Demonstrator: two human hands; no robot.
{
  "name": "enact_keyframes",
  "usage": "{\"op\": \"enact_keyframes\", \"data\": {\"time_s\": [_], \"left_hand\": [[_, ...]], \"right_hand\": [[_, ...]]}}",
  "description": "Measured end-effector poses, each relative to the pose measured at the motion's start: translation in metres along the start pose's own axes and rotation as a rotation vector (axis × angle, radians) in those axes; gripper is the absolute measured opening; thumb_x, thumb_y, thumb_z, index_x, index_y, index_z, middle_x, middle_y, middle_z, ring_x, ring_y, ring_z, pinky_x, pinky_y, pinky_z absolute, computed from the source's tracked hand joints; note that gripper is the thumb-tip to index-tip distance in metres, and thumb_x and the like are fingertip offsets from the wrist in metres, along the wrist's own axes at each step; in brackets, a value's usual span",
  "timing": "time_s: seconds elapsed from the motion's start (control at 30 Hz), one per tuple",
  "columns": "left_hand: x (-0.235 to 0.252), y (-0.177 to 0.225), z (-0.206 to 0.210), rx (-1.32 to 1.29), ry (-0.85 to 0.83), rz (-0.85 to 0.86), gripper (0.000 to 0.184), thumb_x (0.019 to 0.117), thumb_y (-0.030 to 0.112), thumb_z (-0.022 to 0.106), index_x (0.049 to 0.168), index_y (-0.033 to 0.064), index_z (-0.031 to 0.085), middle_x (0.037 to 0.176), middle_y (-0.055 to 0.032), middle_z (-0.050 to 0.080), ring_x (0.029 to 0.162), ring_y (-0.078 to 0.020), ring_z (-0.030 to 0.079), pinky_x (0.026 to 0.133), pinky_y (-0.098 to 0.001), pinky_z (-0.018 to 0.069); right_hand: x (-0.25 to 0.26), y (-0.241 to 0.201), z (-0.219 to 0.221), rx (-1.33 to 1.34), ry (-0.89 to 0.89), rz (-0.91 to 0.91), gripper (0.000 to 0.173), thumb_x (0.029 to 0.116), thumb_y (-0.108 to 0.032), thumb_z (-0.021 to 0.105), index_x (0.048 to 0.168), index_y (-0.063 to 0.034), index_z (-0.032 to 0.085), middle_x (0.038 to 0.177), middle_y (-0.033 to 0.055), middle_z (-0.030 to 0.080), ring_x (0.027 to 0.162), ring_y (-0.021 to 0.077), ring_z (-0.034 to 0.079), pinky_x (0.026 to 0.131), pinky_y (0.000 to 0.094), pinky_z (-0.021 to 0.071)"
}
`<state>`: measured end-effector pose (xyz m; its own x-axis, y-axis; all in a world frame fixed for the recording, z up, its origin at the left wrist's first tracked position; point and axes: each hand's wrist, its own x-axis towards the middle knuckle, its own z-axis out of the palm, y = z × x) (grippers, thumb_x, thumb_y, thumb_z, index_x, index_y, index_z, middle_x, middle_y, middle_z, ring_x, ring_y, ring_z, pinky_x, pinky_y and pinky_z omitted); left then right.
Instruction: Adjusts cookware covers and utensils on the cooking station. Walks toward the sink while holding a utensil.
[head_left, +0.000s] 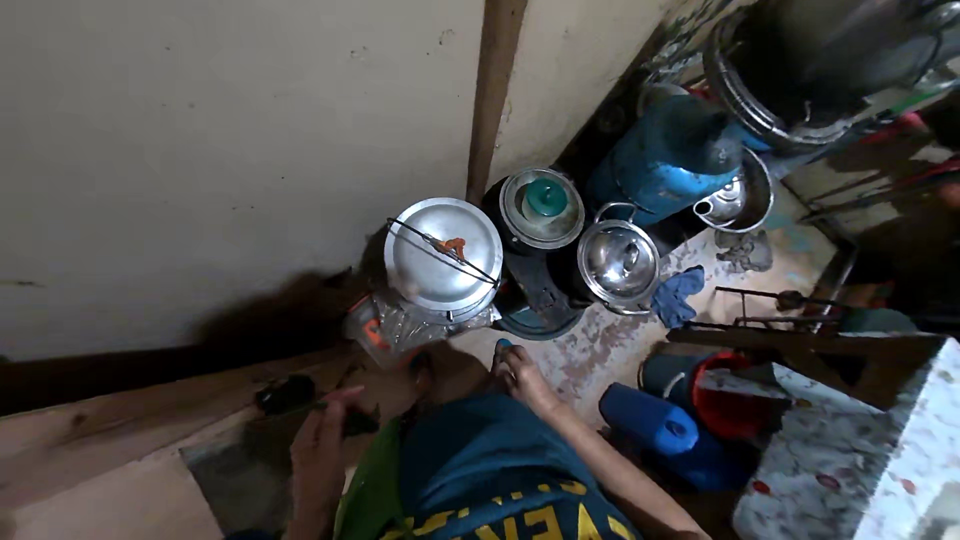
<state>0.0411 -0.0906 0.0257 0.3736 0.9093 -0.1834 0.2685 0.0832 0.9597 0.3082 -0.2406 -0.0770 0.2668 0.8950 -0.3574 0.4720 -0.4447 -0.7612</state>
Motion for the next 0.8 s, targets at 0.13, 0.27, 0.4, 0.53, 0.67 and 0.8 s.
{"op": "enact_keyframes", "data": {"time_s": [0.13,0.27,0.4,0.53,0.67,0.8], "left_hand": [[0.026,-0.001,-0.008,0.089,-0.348,0.180,0.053,0.1085,0.041,0.043,0.108,-0.0039,0.070,0.101,0.0047,0.075,0.095,0.0036,0.067,0.091,-0.0201,0.0551],[0.040,-0.002,0.008,0.025,-0.577,0.267,0.038,0.1070,0.021,0.044,0.102,-0.0031,0.072,0.116,-0.0042,0.074,0.116,-0.0054,0.064,0.106,-0.0284,0.0491],[0.048,0.000,0.032,0.104,-0.788,0.364,0.036,0.1049,0.022,0.050,0.099,-0.0036,0.075,0.133,-0.0169,0.066,0.133,-0.0188,0.056,0.115,-0.0356,0.0416],[0.049,0.006,0.061,0.128,-0.947,0.253,0.033,0.1038,0.018,0.052,0.103,-0.0048,0.076,0.137,-0.0178,0.063,0.135,-0.0226,0.053,0.115,-0.0370,0.0390],[0.043,0.001,0.069,0.260,-1.068,-0.017,0.040,0.1078,0.022,0.047,0.137,-0.0033,0.057,0.136,-0.0173,0.059,0.110,-0.0144,0.065,0.091,-0.0301,0.0566],[0.052,-0.024,0.060,0.477,-1.314,-0.002,0.058,0.1052,0.024,0.051,0.152,-0.0071,0.039,0.139,-0.0267,0.059,0.124,-0.0310,0.063,0.107,-0.0458,0.0484]], "right_hand": [[0.007,-0.031,0.006,0.024,-0.204,-0.034,0.028,0.1020,-0.003,0.053,0.125,0.0100,0.064,0.124,0.0298,0.064,0.109,0.0399,0.067,0.100,0.0488,0.0519],[0.009,-0.078,0.004,0.195,-0.114,-0.112,0.031,0.1007,-0.008,0.059,0.126,0.0077,0.064,0.124,0.0260,0.065,0.106,0.0319,0.068,0.096,0.0414,0.0543],[-0.010,-0.120,0.009,0.387,-0.115,-0.189,0.036,0.0910,-0.006,0.072,0.122,0.0107,0.066,0.123,0.0246,0.067,0.115,0.0254,0.065,0.102,0.0366,0.0506],[-0.034,-0.137,0.027,0.508,0.038,-0.012,0.024,0.1000,-0.002,0.055,0.113,0.0143,0.067,0.108,0.0198,0.070,0.099,0.0095,0.065,0.091,0.0238,0.0504],[-0.051,-0.114,0.046,0.693,0.183,0.090,0.025,0.1042,-0.006,0.050,0.117,0.0109,0.064,0.098,0.0104,0.070,0.088,0.0041,0.065,0.085,0.0233,0.0539],[-0.095,-0.075,0.035,0.979,0.492,0.220,0.033,0.1098,-0.010,0.039,0.132,0.0100,0.051,0.088,0.0089,0.068,0.075,0.0116,0.069,0.076,0.0312,0.0599]]}}
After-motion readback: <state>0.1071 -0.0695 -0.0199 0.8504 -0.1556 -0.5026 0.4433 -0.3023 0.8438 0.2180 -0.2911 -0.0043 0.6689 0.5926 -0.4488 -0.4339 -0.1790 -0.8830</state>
